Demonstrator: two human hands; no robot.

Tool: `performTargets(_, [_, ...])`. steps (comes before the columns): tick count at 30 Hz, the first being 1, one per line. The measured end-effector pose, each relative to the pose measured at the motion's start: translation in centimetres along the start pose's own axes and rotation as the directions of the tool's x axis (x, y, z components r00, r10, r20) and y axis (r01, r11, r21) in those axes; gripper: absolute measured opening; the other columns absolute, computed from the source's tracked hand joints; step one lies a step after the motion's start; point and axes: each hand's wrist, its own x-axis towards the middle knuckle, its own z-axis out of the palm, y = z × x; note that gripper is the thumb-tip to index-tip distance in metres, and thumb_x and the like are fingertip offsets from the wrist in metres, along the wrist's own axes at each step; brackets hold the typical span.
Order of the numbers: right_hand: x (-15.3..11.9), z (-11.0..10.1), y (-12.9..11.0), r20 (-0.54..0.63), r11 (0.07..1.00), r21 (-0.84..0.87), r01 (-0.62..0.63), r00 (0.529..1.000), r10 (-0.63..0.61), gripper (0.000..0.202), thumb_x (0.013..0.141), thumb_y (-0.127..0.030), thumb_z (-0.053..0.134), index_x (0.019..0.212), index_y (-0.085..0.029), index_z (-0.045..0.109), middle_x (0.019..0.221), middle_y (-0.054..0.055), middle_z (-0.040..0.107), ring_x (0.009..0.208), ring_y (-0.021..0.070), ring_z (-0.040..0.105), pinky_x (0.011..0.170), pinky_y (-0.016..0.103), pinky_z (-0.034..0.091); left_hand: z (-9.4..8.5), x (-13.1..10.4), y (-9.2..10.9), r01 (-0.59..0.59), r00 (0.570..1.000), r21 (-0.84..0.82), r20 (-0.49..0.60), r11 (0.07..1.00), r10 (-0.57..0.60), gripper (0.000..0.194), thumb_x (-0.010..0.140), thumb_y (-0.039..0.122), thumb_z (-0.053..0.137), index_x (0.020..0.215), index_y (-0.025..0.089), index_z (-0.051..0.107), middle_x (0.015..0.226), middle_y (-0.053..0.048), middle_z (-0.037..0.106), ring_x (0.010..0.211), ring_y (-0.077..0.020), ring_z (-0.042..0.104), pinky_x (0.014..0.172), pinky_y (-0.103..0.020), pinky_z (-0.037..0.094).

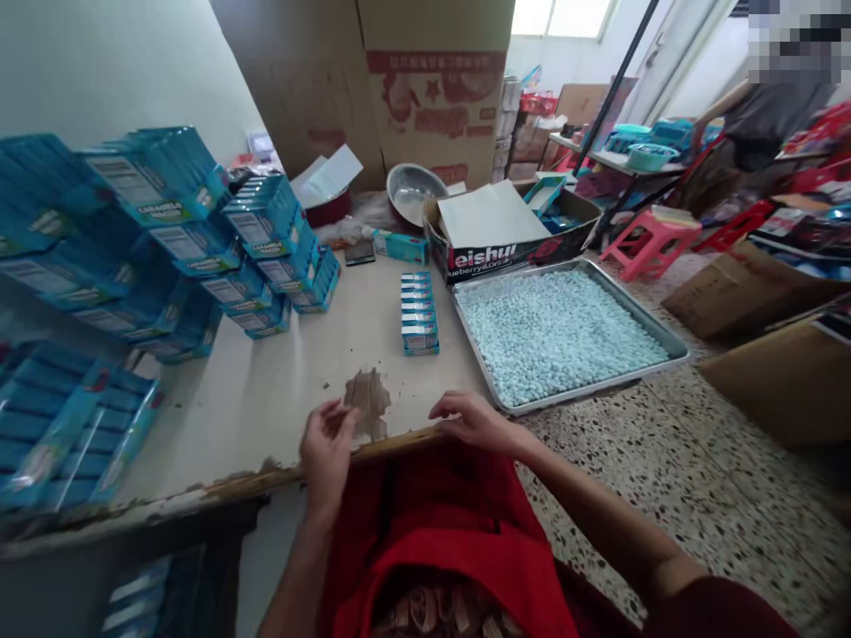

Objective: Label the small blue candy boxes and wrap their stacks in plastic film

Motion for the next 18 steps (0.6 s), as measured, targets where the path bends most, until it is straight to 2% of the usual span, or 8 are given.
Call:
performTargets(3, [0.7,-3.1,0.3,-0.149,0.999,-0.006,0.034,0.988,-0.034,0.010,0.099,-0.025,0.075,0.107,-0.021,0.080,0.098,0.004,0.078,0.089,0.0176,0.072,0.083,0.028,0.053,8.5,3.7,4.3,-0.075,0.993,0.221,0.107,0.972,0.053,0.099,0.088,0.045,0.080,0.166,0.014,0.026,0.166,-0.022,0.054,0.152,-0.0344,0.054,0.125,-0.042,0.045])
performTargets(5, [1.4,-4.2,0.7,-0.252,0.998,-0.047,0.031,0.967,-0.042,0.007,0.101,-0.025,0.073,0.103,-0.021,0.079,0.096,0.004,0.077,0.090,0.0184,0.072,0.083,0.030,0.053,13.4,5.4,6.6,-0.084,0.982,0.340,0.189,0.937,0.020,0.117,0.091,0.055,0.081,0.172,0.018,0.005,0.175,-0.023,0.042,0.159,-0.0350,0.046,0.130,-0.046,0.038])
performTargets(7, [1.6,-4.2,1.1,-0.310,0.996,-0.092,0.004,0.950,-0.032,0.006,0.101,-0.024,0.073,0.099,-0.021,0.078,0.092,0.004,0.077,0.088,0.0190,0.072,0.082,0.030,0.053,17.1,6.3,8.1,-0.046,0.987,0.434,0.159,0.900,-0.026,0.118,0.095,0.064,0.074,0.173,0.017,0.000,0.176,-0.026,0.039,0.160,-0.0387,0.044,0.134,-0.053,0.030])
performTargets(9, [1.2,-3.7,1.4,-0.280,0.992,-0.128,0.003,0.959,-0.039,0.003,0.099,-0.023,0.075,0.099,-0.022,0.078,0.092,0.004,0.077,0.088,0.0190,0.072,0.081,0.030,0.053,19.0,6.9,8.8,-0.012,0.997,0.470,0.075,0.883,-0.026,0.115,0.096,0.066,0.071,0.171,0.010,0.005,0.172,-0.031,0.042,0.158,-0.0429,0.045,0.133,-0.056,0.027])
performTargets(12, [0.0,-3.6,1.9,-0.154,0.981,-0.178,0.075,0.983,-0.103,0.011,0.097,-0.024,0.079,0.107,-0.025,0.080,0.101,0.004,0.080,0.094,0.0200,0.075,0.084,0.030,0.056,18.6,7.6,9.0,0.001,1.000,0.458,0.016,0.889,-0.010,0.113,0.094,0.061,0.076,0.169,0.007,0.012,0.162,-0.034,0.052,0.148,-0.0459,0.055,0.123,-0.055,0.040])
performTargets(14, [0.0,-5.3,2.7,-0.179,0.978,-0.193,0.084,0.977,-0.119,0.016,0.096,-0.026,0.081,0.111,-0.026,0.080,0.104,0.005,0.081,0.098,0.0211,0.076,0.086,0.032,0.057,16.9,8.0,8.6,0.027,0.999,0.455,0.007,0.890,-0.034,0.115,0.091,0.057,0.080,0.171,0.013,0.009,0.157,-0.032,0.058,0.142,-0.0469,0.061,0.114,-0.055,0.049])
performTargets(16, [1.3,-8.8,4.1,-0.319,0.984,-0.176,0.034,0.943,-0.090,0.017,0.097,-0.029,0.080,0.113,-0.025,0.079,0.104,0.005,0.081,0.096,0.0212,0.075,0.085,0.033,0.058,14.4,8.0,7.5,0.046,0.998,0.458,0.006,0.888,-0.055,0.121,0.088,0.056,0.081,0.173,0.019,0.004,0.157,-0.027,0.060,0.140,-0.0464,0.064,0.110,-0.054,0.054])
performTargets(18, [4.1,-14.1,6.3,-0.499,0.989,-0.146,-0.038,0.866,-0.040,0.020,0.098,-0.034,0.077,0.115,-0.023,0.078,0.104,0.006,0.080,0.091,0.0207,0.074,0.083,0.035,0.059,11.6,7.5,5.3,0.010,0.995,0.489,0.081,0.872,-0.056,0.126,0.089,0.060,0.076,0.175,0.023,-0.008,0.161,-0.023,0.059,0.143,-0.0440,0.063,0.114,-0.054,0.055])
